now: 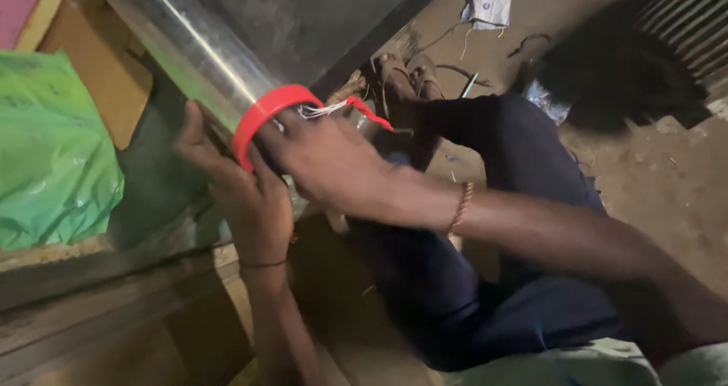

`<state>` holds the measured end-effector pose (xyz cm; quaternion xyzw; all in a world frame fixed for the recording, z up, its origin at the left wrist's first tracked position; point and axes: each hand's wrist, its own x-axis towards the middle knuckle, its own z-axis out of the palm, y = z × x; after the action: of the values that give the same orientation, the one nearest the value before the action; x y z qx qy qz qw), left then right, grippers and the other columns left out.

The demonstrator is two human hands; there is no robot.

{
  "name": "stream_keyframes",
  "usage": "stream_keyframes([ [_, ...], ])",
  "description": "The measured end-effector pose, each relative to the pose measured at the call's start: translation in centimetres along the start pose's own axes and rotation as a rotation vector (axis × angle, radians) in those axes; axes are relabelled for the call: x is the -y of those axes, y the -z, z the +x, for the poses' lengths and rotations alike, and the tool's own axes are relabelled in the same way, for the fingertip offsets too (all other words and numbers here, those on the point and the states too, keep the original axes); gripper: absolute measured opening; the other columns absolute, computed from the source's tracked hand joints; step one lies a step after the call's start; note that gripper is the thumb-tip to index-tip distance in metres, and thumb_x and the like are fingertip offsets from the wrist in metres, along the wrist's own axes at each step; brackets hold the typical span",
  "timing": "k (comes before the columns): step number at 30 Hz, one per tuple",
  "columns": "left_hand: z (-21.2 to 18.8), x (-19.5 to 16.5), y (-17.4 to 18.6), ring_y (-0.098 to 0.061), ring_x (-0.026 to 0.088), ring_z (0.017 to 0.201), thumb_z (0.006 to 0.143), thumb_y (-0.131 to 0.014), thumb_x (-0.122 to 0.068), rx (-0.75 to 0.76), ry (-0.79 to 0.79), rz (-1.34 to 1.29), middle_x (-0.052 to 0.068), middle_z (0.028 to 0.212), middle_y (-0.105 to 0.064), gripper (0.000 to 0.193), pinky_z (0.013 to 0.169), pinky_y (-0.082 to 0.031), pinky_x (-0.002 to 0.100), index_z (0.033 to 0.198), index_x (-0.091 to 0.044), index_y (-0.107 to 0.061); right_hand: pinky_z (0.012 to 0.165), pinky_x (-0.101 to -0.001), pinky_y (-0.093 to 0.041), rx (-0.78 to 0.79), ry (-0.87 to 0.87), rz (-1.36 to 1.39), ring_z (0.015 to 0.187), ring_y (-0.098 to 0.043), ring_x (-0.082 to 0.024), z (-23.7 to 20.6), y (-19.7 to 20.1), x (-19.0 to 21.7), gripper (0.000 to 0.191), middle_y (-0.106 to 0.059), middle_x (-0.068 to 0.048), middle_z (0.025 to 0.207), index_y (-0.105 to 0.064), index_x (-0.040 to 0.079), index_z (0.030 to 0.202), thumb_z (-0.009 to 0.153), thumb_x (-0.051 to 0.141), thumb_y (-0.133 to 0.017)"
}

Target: The person winds a red insulated wire around the end of a metal cylinder, securing it with red tape. They repeatedly adjust the wire and tape while seated at a cluttered workbench.

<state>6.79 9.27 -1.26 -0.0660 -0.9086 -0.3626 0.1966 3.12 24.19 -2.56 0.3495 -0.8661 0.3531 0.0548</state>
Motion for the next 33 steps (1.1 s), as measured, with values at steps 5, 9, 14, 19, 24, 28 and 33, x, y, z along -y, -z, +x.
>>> stream_keyframes([
  [5,0.3,-1.0,0.7,-0.035,0.036,0.160,0.114,-0.060,-0.007,-0.001,0.010,-0.010,0.028,0.167,-0.033,0.059,0.134,-0.032,0.043,0.158,0.003,-0.022,0.067,-0.0377,-0.062,-0.147,0.035,0.322,0.098,-0.073,-0.031,-6.0,1.3,-0.4,0.100,-0.047,-0.014,0.155,-0.037,0.008,0.155,0.063,0.001,-0.075],
  [9,0.4,-2.7,2.1,-0.056,0.036,0.137,0.098,-0.068,-0.016,-0.023,0.139,0.205,0.024,0.149,-0.055,0.073,0.119,-0.046,0.044,0.157,0.002,-0.027,0.082,-0.0336,-0.066,-0.287,0.034,0.261,0.118,-0.071,-0.026,-7.7,-0.4,-1.2,0.100,-0.038,-0.002,0.163,-0.030,0.022,0.165,0.078,-0.007,-0.069],
  [14,0.9,-2.9,1.9,-0.057,0.038,0.142,0.103,-0.060,-0.003,0.005,-0.130,0.418,0.026,0.155,-0.050,0.068,0.121,-0.049,0.044,0.162,0.003,-0.025,0.059,-0.0380,-0.058,-0.064,-0.014,0.200,0.105,-0.067,-0.033,-5.4,-1.6,-0.2,0.104,-0.033,-0.010,0.169,-0.030,0.012,0.161,0.066,-0.004,-0.071],
  [19,0.3,-2.3,1.6,-0.045,0.043,0.147,0.108,-0.071,-0.009,-0.053,-0.204,0.489,0.027,0.161,-0.037,0.058,0.124,-0.041,0.053,0.150,0.003,-0.032,0.095,-0.0402,-0.059,-0.329,0.096,0.336,0.122,-0.067,-0.032,-8.4,1.0,-2.3,0.088,-0.047,-0.006,0.160,-0.041,0.013,0.156,0.074,-0.009,-0.064],
  [24,-0.8,-2.6,1.3,-0.033,0.038,0.153,0.111,-0.077,-0.009,-0.135,-0.430,0.487,0.021,0.166,-0.025,0.057,0.124,-0.035,0.052,0.150,-0.005,-0.036,0.092,-0.0262,-0.054,-0.475,-0.223,0.857,0.103,-0.064,-0.011,-8.2,0.7,-6.0,0.032,-0.059,-0.005,0.123,-0.053,0.007,0.141,0.109,0.010,-0.057],
  [28,-0.2,-2.9,-0.1,-0.035,0.043,0.154,0.110,-0.079,-0.015,-0.022,-0.475,0.487,0.021,0.170,-0.031,0.051,0.130,-0.041,0.052,0.148,-0.007,-0.046,0.079,-0.0248,-0.048,-0.254,-0.181,1.018,0.091,-0.054,-0.008,-6.5,0.4,-7.2,0.028,-0.057,-0.002,0.113,-0.060,0.004,0.132,0.108,0.017,-0.053],
  [33,0.7,-3.8,-0.4,-0.039,0.044,0.155,0.105,-0.080,-0.017,-0.031,-0.499,0.478,0.019,0.166,-0.036,0.047,0.129,-0.041,0.054,0.144,-0.011,-0.055,0.071,-0.0266,-0.045,-0.476,-0.120,0.629,0.082,-0.055,-0.009,-5.7,0.5,-6.8,0.016,-0.061,-0.002,0.092,-0.068,0.001,0.103,0.104,0.017,-0.068],
])
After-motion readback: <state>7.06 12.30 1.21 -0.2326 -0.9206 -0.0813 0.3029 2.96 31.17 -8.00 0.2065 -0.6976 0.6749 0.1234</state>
